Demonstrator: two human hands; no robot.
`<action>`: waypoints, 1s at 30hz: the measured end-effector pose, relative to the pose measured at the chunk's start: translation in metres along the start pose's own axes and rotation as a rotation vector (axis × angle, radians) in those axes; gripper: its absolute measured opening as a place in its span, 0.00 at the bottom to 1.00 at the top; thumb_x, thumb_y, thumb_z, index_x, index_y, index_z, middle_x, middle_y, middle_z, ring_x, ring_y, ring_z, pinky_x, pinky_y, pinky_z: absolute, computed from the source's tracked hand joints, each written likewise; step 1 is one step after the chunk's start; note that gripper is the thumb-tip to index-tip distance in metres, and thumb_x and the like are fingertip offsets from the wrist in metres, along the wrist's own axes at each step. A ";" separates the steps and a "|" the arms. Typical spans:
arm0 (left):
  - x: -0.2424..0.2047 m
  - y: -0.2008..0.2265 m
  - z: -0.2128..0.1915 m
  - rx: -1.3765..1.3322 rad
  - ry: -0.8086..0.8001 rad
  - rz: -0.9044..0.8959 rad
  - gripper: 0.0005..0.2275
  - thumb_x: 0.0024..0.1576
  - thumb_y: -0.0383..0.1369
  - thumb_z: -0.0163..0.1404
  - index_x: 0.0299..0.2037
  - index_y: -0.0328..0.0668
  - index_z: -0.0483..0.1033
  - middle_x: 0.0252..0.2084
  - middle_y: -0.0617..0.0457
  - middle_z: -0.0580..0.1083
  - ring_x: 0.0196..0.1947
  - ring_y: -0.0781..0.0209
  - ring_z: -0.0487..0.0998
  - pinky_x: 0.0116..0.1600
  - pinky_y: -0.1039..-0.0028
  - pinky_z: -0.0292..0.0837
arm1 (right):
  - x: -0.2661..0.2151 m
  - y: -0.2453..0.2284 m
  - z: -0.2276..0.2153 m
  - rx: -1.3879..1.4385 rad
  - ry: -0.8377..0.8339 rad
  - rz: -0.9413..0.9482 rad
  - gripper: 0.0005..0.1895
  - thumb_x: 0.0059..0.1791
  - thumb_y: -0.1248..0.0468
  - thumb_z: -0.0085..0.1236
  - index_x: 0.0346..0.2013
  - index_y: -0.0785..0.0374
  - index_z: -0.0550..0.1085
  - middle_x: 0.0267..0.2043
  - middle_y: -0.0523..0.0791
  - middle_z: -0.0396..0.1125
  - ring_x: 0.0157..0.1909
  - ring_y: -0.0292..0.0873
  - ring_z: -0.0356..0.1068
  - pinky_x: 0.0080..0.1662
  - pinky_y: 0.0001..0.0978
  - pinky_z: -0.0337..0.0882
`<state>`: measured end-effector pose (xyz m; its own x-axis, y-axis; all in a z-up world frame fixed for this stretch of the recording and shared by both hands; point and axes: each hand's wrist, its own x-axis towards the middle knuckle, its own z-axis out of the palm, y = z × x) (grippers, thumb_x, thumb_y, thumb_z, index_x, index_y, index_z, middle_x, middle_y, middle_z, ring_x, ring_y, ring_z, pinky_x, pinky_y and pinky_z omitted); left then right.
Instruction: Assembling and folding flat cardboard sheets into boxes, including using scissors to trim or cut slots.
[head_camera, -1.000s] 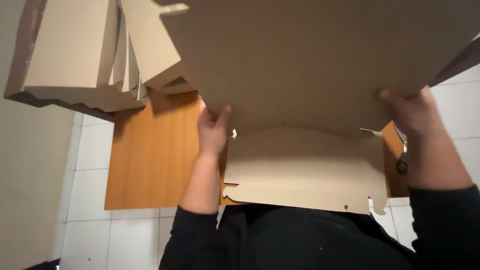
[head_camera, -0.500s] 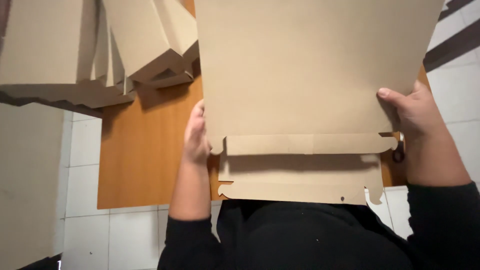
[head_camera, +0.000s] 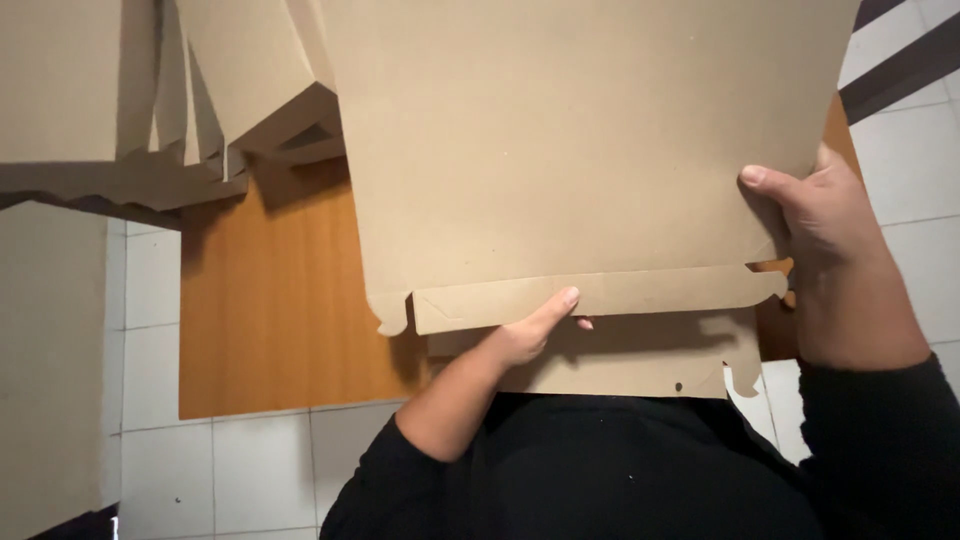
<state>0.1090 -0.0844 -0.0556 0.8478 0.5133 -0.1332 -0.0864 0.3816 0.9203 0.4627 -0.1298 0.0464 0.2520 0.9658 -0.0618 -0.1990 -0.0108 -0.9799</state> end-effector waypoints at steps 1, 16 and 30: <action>0.002 -0.005 -0.002 0.001 -0.002 -0.004 0.23 0.72 0.44 0.40 0.59 0.27 0.74 0.53 0.42 0.75 0.51 0.54 0.75 0.62 0.62 0.71 | -0.002 -0.008 0.007 0.002 0.003 0.001 0.19 0.58 0.66 0.60 0.58 0.75 0.67 0.42 0.51 0.69 0.41 0.42 0.70 0.39 0.32 0.71; 0.007 -0.003 -0.001 0.012 0.081 0.062 0.23 0.73 0.45 0.35 0.56 0.26 0.73 0.51 0.47 0.75 0.54 0.59 0.74 0.64 0.67 0.69 | -0.098 0.058 -0.052 -1.144 0.466 -0.171 0.14 0.62 0.57 0.58 0.48 0.67 0.74 0.43 0.49 0.71 0.42 0.44 0.72 0.50 0.40 0.73; 0.020 -0.025 -0.005 -0.002 0.054 0.090 0.21 0.74 0.41 0.31 0.54 0.29 0.73 0.53 0.48 0.73 0.56 0.61 0.73 0.67 0.69 0.65 | -0.141 0.076 -0.070 -1.646 0.534 0.000 0.27 0.49 0.44 0.69 0.43 0.66 0.79 0.43 0.50 0.73 0.48 0.53 0.71 0.50 0.44 0.73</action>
<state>0.1261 -0.0800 -0.0834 0.8069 0.5865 -0.0701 -0.1619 0.3337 0.9287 0.4787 -0.2847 -0.0326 0.5803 0.7839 0.2208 0.8134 -0.5714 -0.1091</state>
